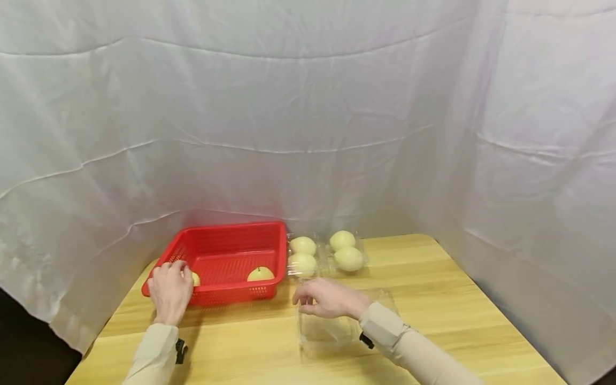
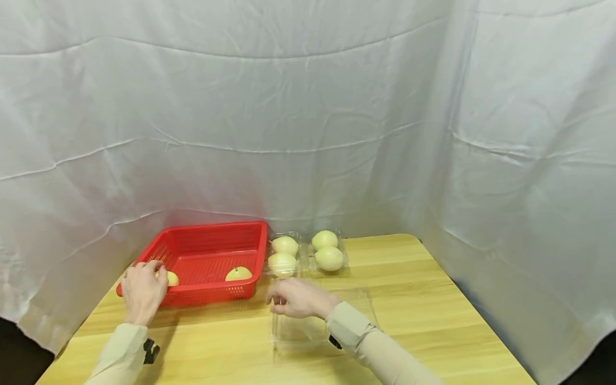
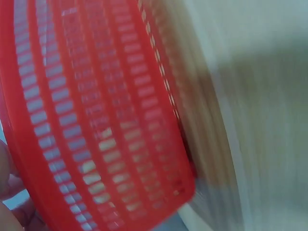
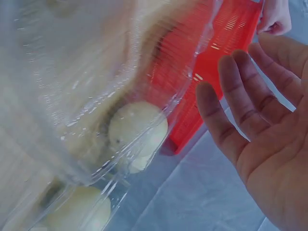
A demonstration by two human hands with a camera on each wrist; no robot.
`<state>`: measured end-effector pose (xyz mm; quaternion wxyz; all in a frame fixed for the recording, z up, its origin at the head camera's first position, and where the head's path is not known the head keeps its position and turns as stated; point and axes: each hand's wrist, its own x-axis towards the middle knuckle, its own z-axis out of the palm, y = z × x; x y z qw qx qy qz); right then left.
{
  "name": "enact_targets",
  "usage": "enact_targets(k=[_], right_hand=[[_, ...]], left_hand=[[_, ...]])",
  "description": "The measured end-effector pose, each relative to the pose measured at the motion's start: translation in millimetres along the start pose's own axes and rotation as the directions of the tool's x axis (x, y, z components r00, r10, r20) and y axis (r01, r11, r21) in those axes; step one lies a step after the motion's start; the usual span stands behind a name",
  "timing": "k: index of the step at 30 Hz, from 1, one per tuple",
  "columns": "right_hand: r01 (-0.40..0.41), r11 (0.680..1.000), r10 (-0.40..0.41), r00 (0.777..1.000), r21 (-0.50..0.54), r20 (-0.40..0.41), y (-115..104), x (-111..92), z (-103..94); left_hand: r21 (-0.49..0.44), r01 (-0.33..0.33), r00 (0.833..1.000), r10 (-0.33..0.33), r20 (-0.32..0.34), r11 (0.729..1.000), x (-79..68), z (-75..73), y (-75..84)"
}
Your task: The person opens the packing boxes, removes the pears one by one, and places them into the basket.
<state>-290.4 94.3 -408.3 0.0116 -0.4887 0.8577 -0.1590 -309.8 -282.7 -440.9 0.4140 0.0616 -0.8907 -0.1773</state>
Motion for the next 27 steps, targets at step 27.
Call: enact_targets(k=[27], right_hand=[[0.03,0.995,-0.014,0.987,-0.096,0.158,-25,-26,23.5]], left_hand=[[-0.119,-0.37,0.929,0.368,-0.033,0.922,-24.2,22.3,71.3]])
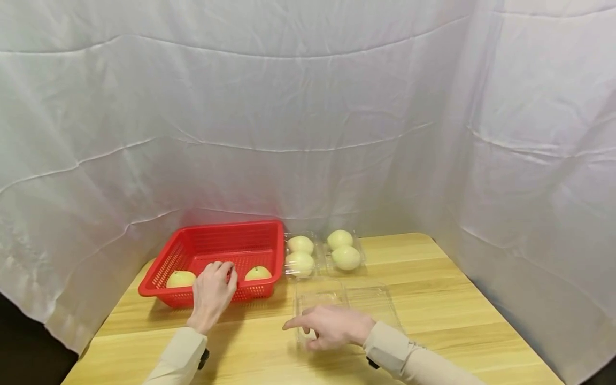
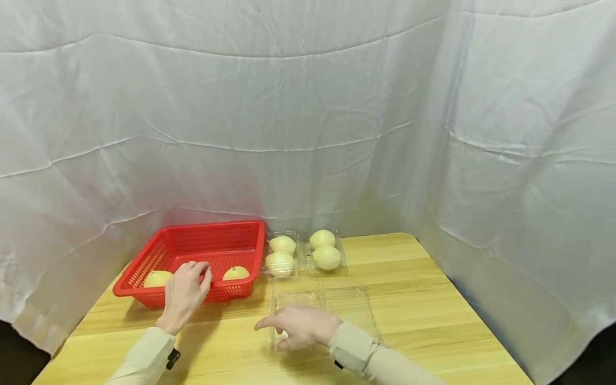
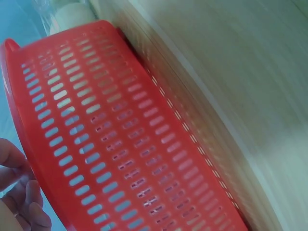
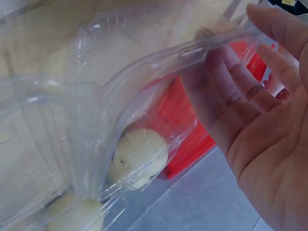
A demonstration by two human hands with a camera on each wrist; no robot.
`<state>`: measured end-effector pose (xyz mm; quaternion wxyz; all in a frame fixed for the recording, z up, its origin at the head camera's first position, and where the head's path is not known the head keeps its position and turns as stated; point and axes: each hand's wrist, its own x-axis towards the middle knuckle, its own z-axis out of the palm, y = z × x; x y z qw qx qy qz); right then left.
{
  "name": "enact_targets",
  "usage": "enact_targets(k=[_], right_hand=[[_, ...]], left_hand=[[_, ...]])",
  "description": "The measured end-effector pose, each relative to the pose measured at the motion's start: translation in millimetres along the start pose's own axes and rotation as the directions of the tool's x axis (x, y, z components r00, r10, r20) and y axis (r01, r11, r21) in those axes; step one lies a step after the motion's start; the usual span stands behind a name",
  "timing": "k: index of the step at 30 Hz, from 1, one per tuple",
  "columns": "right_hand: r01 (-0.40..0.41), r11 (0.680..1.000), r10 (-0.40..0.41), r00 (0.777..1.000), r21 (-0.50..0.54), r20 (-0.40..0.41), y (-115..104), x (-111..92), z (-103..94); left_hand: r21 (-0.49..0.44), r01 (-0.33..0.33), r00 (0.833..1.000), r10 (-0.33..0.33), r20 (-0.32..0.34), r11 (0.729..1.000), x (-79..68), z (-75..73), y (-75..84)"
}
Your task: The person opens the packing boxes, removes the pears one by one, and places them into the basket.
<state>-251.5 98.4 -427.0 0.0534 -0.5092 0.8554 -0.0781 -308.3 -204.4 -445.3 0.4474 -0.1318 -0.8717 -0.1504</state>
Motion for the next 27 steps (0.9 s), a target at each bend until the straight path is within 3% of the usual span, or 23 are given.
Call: enact_targets(k=[7,13,20,27], right_hand=[[0.03,0.999,-0.03,1.0,0.044,-0.002,1,-12,-3.1],[-0.02,0.994,0.022,1.0,0.104,-0.015,9,-29,-7.4],[0.003,0.986,0.013,0.995,0.165,-0.096,20,-46,-17.6],[-0.068,0.963,0.097,0.99,0.26,-0.1,34,-68,-29.5]], left_hand=[[0.007,-0.051,0.999,0.051,-0.017,0.999,-0.8,2.0,2.4],[0.008,-0.077,0.997,0.077,-0.018,0.997,-4.2,2.4,-0.1],[0.024,-0.113,0.993,0.114,-0.009,0.993,-5.2,4.4,0.4],[0.021,-0.111,0.994,0.111,-0.015,0.994,-3.1,4.7,1.9]])
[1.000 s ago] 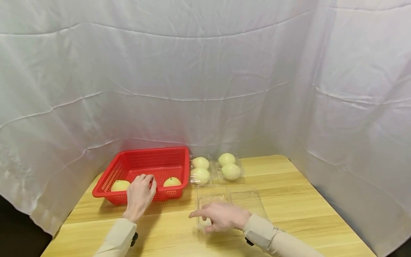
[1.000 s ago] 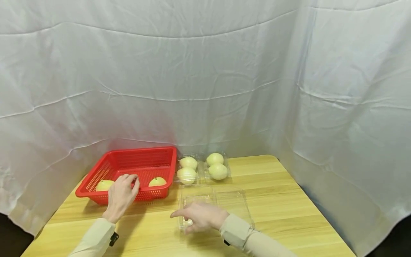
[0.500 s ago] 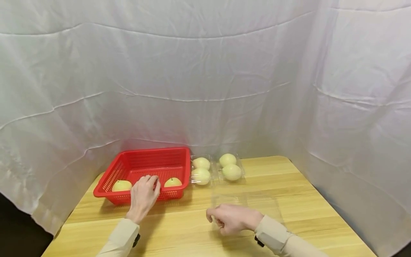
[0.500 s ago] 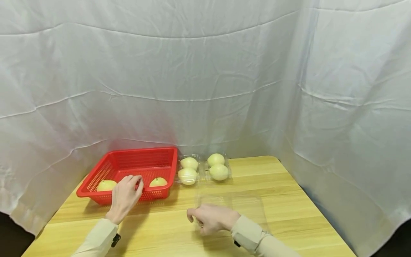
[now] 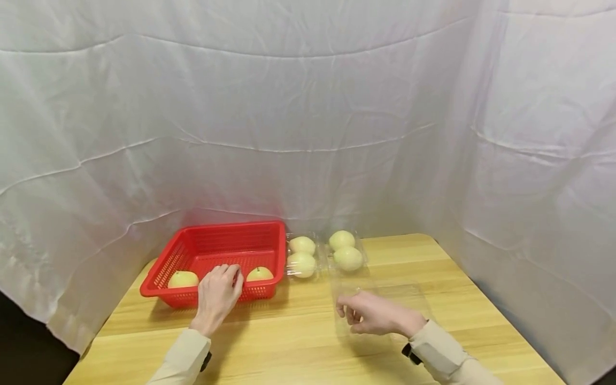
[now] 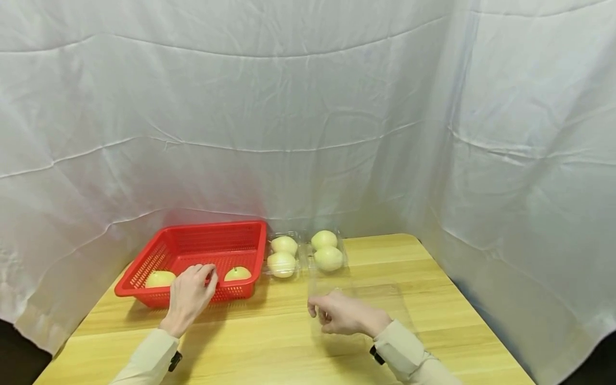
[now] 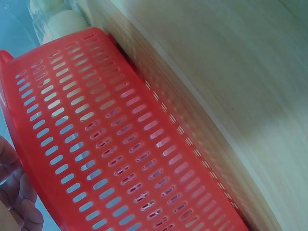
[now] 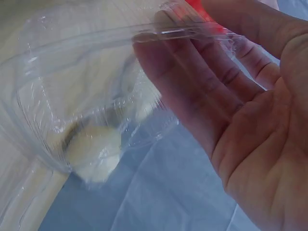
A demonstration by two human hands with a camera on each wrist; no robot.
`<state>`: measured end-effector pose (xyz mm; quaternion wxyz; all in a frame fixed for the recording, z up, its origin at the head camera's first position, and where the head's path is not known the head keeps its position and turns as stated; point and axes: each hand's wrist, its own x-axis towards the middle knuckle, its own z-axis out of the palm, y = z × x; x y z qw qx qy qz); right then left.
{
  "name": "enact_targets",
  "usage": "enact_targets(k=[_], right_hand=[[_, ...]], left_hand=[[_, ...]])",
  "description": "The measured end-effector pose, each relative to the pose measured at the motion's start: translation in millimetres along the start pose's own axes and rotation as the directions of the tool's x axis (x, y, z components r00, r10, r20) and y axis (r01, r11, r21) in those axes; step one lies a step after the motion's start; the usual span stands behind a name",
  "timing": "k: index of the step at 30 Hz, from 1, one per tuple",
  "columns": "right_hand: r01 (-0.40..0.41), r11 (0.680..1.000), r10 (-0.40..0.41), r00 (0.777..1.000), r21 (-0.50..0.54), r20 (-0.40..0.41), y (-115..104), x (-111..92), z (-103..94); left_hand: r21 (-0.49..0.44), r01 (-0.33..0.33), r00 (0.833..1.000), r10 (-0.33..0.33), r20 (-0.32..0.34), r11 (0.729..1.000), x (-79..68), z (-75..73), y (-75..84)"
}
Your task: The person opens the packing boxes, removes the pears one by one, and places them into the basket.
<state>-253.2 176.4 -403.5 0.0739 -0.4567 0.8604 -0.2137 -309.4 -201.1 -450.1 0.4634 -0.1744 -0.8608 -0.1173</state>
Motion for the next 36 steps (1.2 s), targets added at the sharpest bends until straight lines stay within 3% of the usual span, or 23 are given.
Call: enact_targets(k=[11,19,28,36], right_hand=[[-0.099,0.984,0.103,0.994,0.15,-0.02,20,-33,-16.0],[-0.118,0.985,0.126,0.99,0.123,-0.066,39,-53,-24.7],[-0.198,0.977,0.207,0.971,0.082,-0.121,68,-64,-33.3],[-0.191,0.981,0.19,0.961,0.01,-0.201,91,-69,-36.9]], left_hand=[[-0.018,0.032,0.999,-0.032,0.004,0.999,0.0,-2.2,1.6],[-0.017,0.043,0.999,-0.042,0.014,0.999,-0.2,-1.5,4.6],[-0.029,0.049,0.999,-0.049,0.018,0.998,1.7,-2.4,7.4],[-0.023,0.044,0.999,-0.043,0.012,0.999,0.4,-1.6,7.1]])
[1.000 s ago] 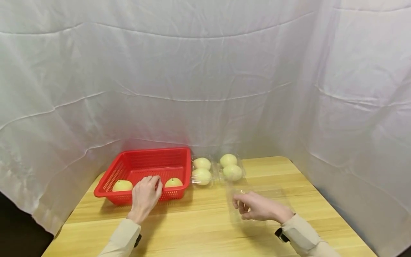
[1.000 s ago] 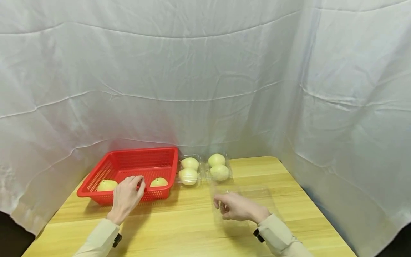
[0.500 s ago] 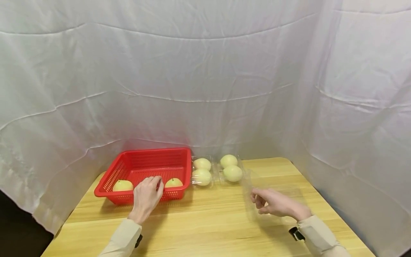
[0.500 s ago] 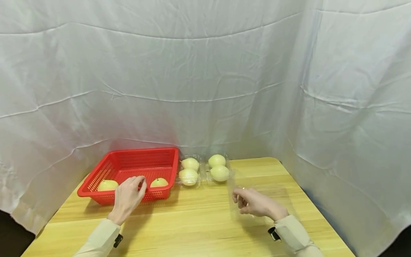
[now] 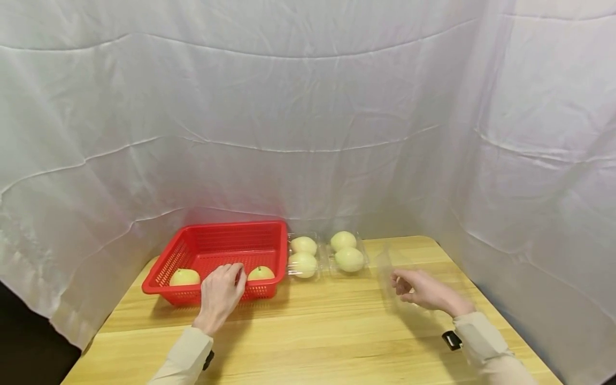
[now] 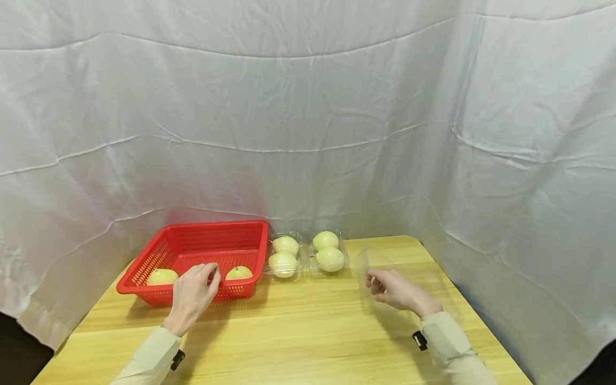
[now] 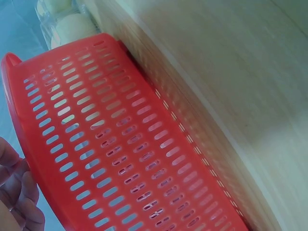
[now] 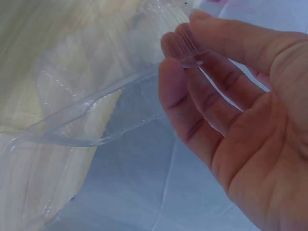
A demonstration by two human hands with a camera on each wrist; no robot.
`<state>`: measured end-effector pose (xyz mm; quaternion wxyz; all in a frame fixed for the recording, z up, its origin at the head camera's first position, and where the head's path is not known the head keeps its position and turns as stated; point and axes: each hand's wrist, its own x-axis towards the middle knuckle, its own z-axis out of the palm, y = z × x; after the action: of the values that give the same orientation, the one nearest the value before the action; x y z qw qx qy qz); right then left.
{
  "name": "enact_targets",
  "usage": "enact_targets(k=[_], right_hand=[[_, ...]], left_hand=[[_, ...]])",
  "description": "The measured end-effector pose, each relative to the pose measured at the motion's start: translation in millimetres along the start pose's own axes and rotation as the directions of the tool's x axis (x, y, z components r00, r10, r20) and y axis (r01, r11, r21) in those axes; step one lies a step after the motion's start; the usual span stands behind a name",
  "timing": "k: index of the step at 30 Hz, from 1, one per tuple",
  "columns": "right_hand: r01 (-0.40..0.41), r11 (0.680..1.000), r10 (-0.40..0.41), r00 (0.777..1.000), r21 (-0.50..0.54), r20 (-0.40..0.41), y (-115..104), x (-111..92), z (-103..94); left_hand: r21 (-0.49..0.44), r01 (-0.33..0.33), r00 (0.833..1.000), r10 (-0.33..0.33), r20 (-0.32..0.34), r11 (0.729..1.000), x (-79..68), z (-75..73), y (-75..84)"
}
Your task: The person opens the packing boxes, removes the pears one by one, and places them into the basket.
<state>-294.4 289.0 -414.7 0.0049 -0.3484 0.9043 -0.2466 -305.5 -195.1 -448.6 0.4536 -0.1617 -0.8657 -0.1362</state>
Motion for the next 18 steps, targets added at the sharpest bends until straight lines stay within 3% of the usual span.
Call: enact_targets(k=[10,18], right_hand=[[-0.013,0.995,0.001,0.993,-0.102,-0.118,29,21,7.6],[-0.039,0.99,0.019,0.989,-0.139,-0.146,51,42,11.1]], left_hand=[[-0.011,-0.014,1.0,0.014,-0.007,1.0,-0.9,0.7,-2.5],[-0.013,0.005,1.0,-0.005,0.019,1.0,0.8,-2.1,-4.2]])
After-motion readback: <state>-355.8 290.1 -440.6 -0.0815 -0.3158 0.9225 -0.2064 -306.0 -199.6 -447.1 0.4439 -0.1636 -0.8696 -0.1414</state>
